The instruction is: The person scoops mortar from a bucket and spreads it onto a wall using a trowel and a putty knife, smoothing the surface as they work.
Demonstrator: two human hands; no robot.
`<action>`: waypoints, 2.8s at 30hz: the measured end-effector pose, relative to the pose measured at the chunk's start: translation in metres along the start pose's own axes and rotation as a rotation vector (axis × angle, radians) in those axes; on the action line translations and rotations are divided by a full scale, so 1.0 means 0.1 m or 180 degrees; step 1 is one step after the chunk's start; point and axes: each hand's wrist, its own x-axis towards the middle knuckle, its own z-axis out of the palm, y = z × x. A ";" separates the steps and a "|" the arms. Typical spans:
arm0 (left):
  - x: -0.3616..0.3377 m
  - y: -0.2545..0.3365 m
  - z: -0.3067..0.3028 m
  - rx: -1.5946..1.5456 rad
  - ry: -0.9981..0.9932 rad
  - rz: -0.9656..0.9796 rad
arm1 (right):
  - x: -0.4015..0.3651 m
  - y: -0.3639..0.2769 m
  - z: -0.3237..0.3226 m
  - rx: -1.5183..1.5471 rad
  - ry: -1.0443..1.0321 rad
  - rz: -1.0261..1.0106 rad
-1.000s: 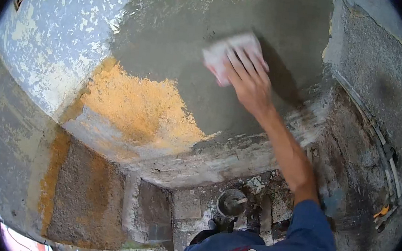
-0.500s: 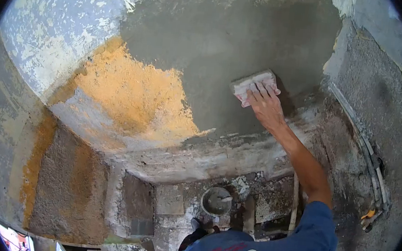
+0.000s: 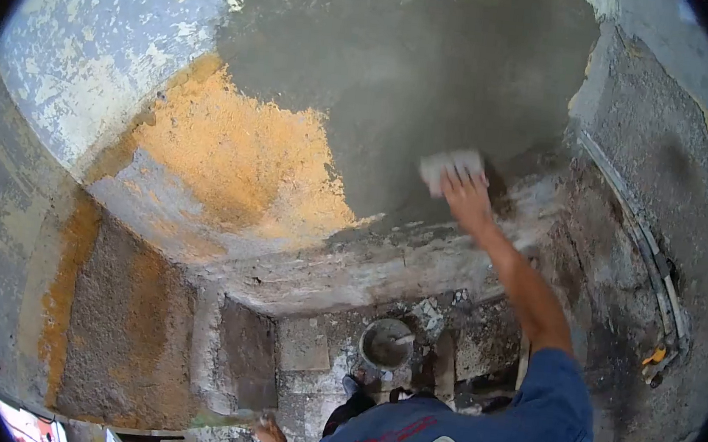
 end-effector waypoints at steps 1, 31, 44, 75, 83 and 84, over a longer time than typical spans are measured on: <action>-0.06 0.07 0.00 0.0188 -0.0158 -0.0204 | -0.23 -0.06 0.06 0.0168 -0.0332 -0.0016; -0.63 0.71 0.17 0.0654 -0.1587 -0.0416 | -4.48 -2.34 0.30 0.2464 -0.3901 0.3533; 0.74 0.92 0.52 0.0459 -0.2601 0.0314 | -5.58 -2.49 -0.01 0.2442 -0.3974 0.4556; 0.35 1.51 0.79 0.1009 -0.2364 0.0459 | -0.74 -0.89 -0.63 0.5060 -0.0294 0.2901; 0.47 1.39 0.98 0.0878 -0.2454 0.0523 | -3.93 -2.05 0.16 0.5805 -0.1884 0.6261; 0.49 1.35 1.01 0.0851 -0.2480 0.0541 | -4.05 -1.94 -0.13 0.5677 -0.1721 0.6705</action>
